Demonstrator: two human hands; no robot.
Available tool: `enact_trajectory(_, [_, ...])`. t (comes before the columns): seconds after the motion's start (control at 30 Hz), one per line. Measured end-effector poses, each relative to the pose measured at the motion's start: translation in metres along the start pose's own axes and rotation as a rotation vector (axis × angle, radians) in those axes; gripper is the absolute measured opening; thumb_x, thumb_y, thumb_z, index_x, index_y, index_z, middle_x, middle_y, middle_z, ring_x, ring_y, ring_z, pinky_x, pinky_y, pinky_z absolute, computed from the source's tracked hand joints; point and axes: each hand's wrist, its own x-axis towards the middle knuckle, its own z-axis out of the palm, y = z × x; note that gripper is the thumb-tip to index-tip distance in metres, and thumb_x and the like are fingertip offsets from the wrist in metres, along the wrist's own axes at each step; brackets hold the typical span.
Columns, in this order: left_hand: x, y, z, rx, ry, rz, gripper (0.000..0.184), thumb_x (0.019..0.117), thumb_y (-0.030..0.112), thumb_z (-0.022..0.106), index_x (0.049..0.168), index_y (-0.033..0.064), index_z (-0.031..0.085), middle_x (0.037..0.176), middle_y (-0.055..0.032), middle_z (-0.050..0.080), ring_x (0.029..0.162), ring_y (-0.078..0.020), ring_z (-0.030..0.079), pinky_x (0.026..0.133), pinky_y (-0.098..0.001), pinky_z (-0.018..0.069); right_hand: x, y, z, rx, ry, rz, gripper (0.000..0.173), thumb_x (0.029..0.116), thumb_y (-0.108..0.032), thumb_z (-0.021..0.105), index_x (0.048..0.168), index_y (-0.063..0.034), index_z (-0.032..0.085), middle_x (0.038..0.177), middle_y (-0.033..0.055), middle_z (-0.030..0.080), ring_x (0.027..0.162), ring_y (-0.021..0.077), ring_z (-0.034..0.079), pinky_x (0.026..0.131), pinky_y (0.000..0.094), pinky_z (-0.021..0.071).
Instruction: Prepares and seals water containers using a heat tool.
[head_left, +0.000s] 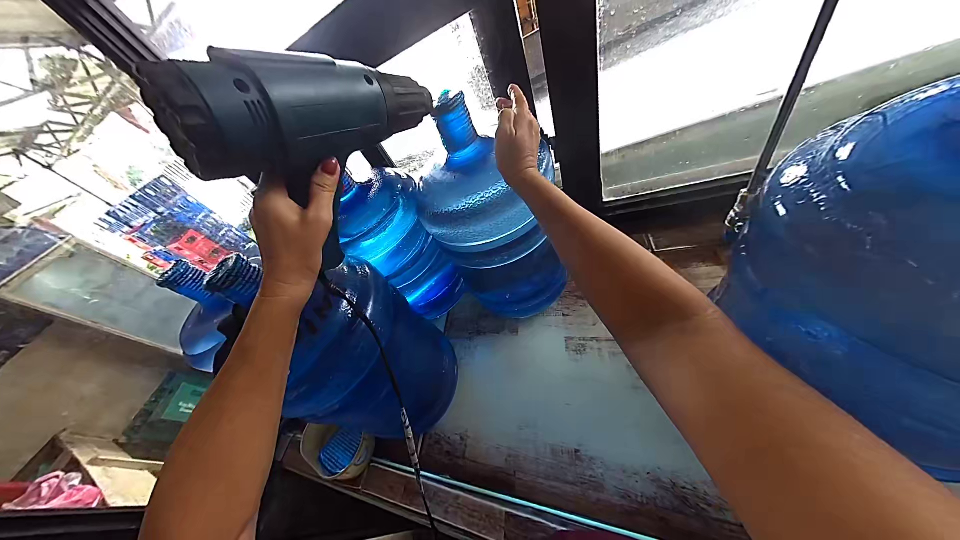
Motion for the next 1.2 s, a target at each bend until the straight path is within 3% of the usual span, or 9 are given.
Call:
enact_trajectory(0.23, [-0.007,-0.013,0.015,-0.005,-0.068,-0.045,0.061,0.1009,0.052,0.056,0.125,-0.0043,0.062,0.111,-0.0235,0.069,0.106,-0.0310,0.068,0.097,-0.0536,0.0497,0.001,-0.001,0.001,-0.044,-0.005,0.010,0.053,0.1038,-0.012,0.025,0.150,0.0097,0.041,0.139,0.0251,0.061,0.135,0.0362,0.054,0.116,0.0461,0.0342])
enact_trajectory(0.43, [-0.018,-0.028,0.024,-0.048,-0.122,-0.065,0.060,0.1007,0.051,0.057,0.125,-0.0027,0.062,0.109,-0.0227,0.069,0.104,-0.0309,0.068,0.094,-0.0552,0.0501,0.001,-0.002,0.001,-0.075,-0.022,0.022,0.053,0.1045,-0.013,0.025,0.151,0.0091,0.040,0.140,0.0253,0.060,0.136,0.0360,0.053,0.116,0.0457,0.0345])
enact_trajectory(0.73, [0.001,-0.039,0.017,-0.173,-0.116,-0.196,0.061,0.1002,0.055,0.056,0.129,0.0011,0.062,0.118,-0.0182,0.068,0.112,-0.0240,0.066,0.101,-0.0499,0.0492,0.000,-0.006,0.000,-0.138,-0.018,0.050,0.053,0.1052,-0.015,0.024,0.150,0.0066,0.042,0.142,0.0252,0.058,0.137,0.0372,0.051,0.115,0.0484,0.0358])
enact_trajectory(0.87, [0.003,-0.045,0.013,-0.245,-0.181,-0.254,0.058,0.0990,0.055,0.058,0.123,0.0032,0.065,0.112,-0.0154,0.070,0.106,-0.0214,0.068,0.097,-0.0504,0.0515,0.001,-0.007,0.000,-0.157,-0.035,0.061,0.053,0.1060,-0.016,0.024,0.151,0.0059,0.041,0.142,0.0249,0.058,0.136,0.0374,0.052,0.114,0.0490,0.0365])
enact_trajectory(0.97, [0.009,-0.047,0.017,-0.330,-0.146,-0.342,0.056,0.0997,0.052,0.059,0.125,0.0023,0.063,0.113,-0.0148,0.069,0.106,-0.0202,0.067,0.096,-0.0477,0.0519,0.002,-0.006,0.000,-0.164,-0.032,0.056,0.053,0.1064,-0.016,0.024,0.151,0.0067,0.041,0.141,0.0250,0.058,0.136,0.0360,0.053,0.114,0.0482,0.0371])
enact_trajectory(1.07, [0.019,-0.044,0.022,-0.493,-0.105,-0.444,0.050,0.1021,0.048,0.058,0.126,0.0039,0.062,0.110,-0.0114,0.068,0.096,-0.0161,0.068,0.087,-0.0410,0.0569,0.002,-0.005,0.000,-0.154,-0.036,0.064,0.054,0.1057,-0.017,0.025,0.152,0.0060,0.040,0.142,0.0246,0.058,0.135,0.0355,0.053,0.113,0.0491,0.0374])
enact_trajectory(1.2, [0.025,-0.043,0.025,-0.583,-0.189,-0.498,0.046,0.1032,0.043,0.058,0.128,0.0039,0.061,0.111,-0.0116,0.068,0.092,-0.0167,0.068,0.082,-0.0406,0.0579,0.001,-0.008,0.000,-0.177,-0.041,0.059,0.053,0.1067,-0.017,0.025,0.151,0.0069,0.040,0.142,0.0263,0.057,0.136,0.0357,0.053,0.113,0.0479,0.0375])
